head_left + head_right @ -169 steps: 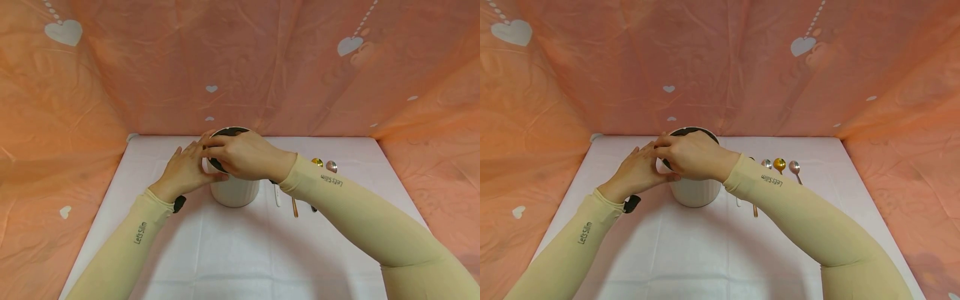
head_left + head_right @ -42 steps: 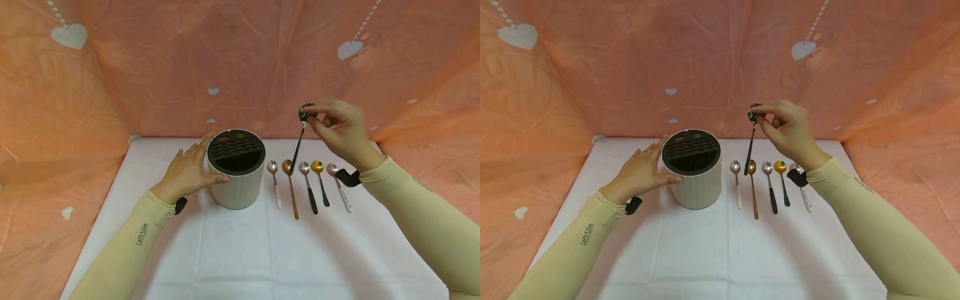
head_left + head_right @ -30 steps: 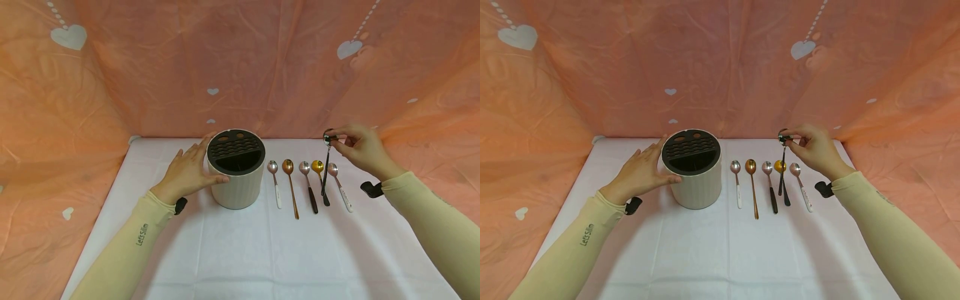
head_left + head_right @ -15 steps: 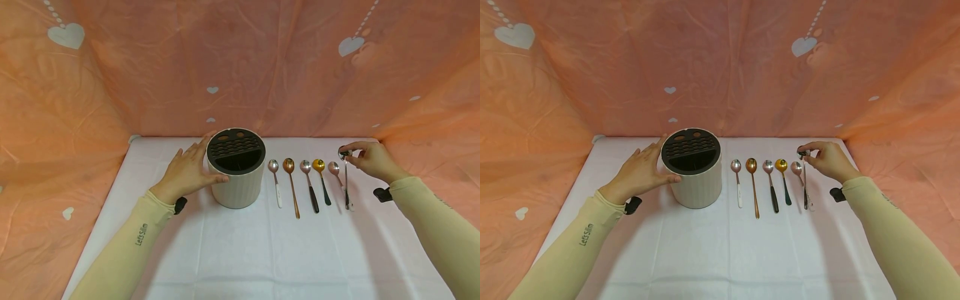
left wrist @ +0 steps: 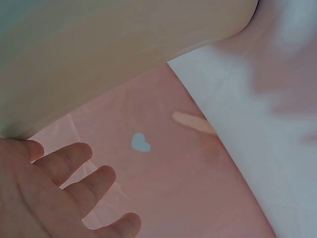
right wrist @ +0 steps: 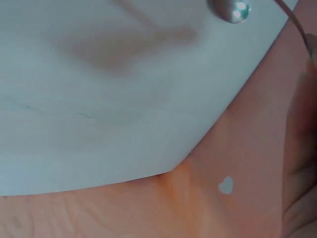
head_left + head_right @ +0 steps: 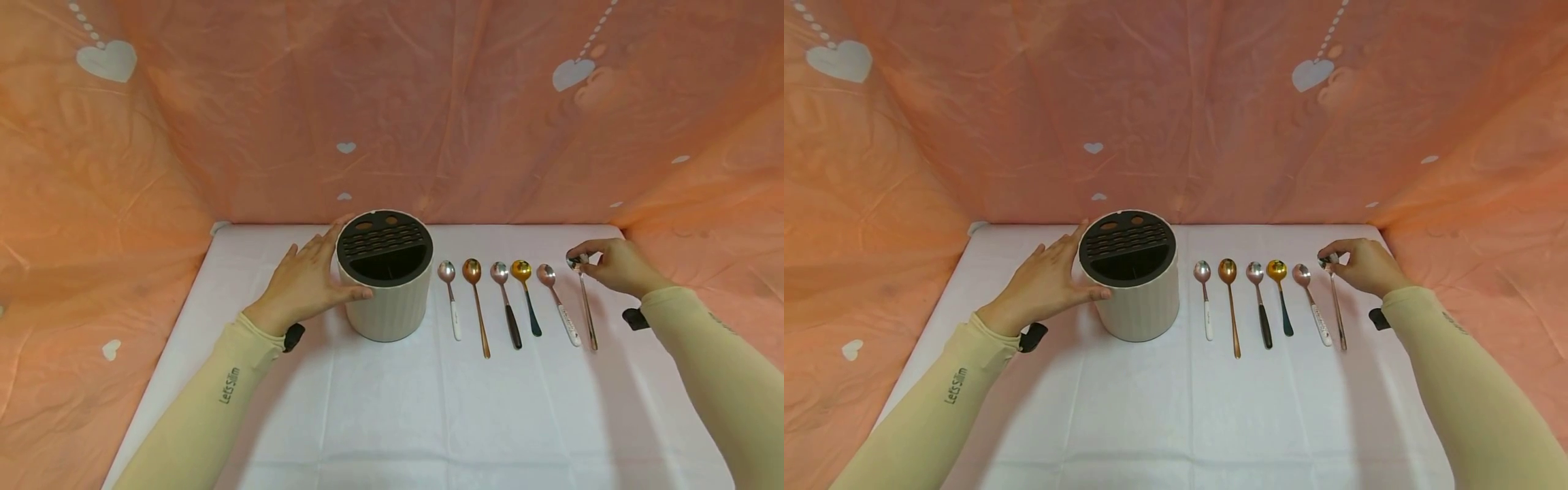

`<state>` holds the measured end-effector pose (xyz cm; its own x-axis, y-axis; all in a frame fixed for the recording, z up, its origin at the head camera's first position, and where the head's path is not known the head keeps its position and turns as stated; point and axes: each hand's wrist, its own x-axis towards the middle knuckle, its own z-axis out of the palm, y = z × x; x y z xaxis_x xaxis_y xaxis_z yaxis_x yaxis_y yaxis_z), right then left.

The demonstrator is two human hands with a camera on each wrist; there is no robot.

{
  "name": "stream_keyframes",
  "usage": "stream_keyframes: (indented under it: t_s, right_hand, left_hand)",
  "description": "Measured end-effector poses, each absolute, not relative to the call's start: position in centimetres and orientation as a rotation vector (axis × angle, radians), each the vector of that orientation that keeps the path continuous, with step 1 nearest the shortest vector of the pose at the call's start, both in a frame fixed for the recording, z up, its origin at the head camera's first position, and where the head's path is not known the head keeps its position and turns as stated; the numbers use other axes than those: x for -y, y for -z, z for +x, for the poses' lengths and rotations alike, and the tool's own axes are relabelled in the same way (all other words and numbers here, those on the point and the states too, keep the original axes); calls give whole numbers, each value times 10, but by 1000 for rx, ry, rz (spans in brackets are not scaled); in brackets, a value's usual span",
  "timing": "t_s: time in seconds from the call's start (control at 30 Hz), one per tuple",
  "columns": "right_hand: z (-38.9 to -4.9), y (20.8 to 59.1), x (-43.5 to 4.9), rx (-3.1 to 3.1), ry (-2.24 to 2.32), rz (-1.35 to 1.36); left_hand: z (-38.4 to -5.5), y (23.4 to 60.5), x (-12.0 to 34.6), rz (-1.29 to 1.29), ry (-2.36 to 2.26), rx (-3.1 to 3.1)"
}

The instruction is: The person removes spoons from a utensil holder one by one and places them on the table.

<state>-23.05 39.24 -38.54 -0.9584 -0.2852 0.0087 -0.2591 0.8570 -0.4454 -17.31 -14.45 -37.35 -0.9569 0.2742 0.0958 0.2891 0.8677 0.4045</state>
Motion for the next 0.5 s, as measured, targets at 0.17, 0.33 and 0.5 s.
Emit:
stream_keyframes:
  t_s: [0.17,0.33,0.5]
  right_hand:
    - [-232,392,-396,-2947,652,-361]
    - [-232,400,-399,-2946,613,-300]
    - [-233,409,-400,-2936,620,-248]
  left_hand:
    - [-173,374,145,-453,655,2996]
    - [-172,374,144,-449,658,2994]
    - [-172,374,144,-447,651,2998]
